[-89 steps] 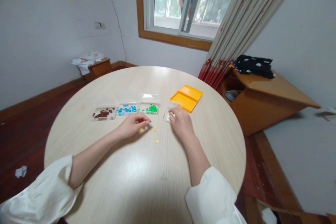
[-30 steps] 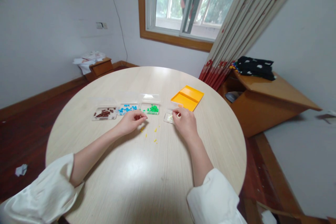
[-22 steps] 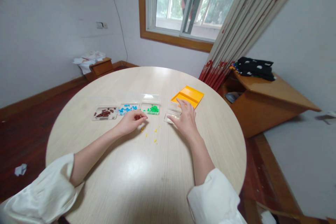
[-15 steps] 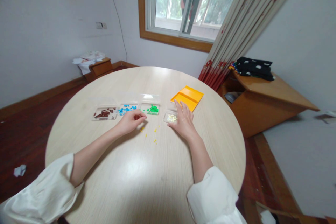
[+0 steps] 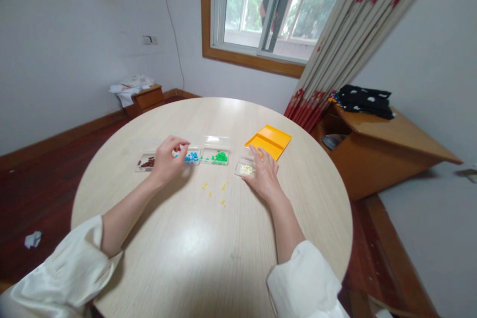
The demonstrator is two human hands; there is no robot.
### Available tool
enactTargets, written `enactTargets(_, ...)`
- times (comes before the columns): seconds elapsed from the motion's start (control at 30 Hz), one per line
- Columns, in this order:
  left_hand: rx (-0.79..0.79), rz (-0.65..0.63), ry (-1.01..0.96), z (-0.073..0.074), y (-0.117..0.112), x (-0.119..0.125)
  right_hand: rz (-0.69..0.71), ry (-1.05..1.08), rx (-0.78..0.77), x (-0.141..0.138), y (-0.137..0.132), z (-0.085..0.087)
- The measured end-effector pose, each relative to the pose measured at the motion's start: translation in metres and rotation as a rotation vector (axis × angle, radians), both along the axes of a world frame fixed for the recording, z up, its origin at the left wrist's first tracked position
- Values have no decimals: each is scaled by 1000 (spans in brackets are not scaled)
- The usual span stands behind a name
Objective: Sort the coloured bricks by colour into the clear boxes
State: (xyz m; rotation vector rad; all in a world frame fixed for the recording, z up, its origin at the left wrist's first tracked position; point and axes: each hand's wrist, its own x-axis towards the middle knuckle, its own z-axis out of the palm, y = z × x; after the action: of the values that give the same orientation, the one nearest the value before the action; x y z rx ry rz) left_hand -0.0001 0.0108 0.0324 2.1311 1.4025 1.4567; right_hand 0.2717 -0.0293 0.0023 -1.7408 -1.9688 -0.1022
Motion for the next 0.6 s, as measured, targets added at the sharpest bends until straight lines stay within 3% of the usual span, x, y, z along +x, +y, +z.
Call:
enactTargets(0.13, 140, 278, -35, 10, 14, -34, -19, -22, -1, 0, 1, -2)
enactTargets(0.23, 153, 447, 20, 12, 22, -58, -19, -22, 8, -1, 2, -3)
enactTargets(0.43, -82, 511, 184, 7, 26, -77, -22, -14, 17, -1, 3, -5)
enactTargets(0.6, -324, 487, 220, 12, 25, -86, -23, -18, 15, -1, 3, -6)
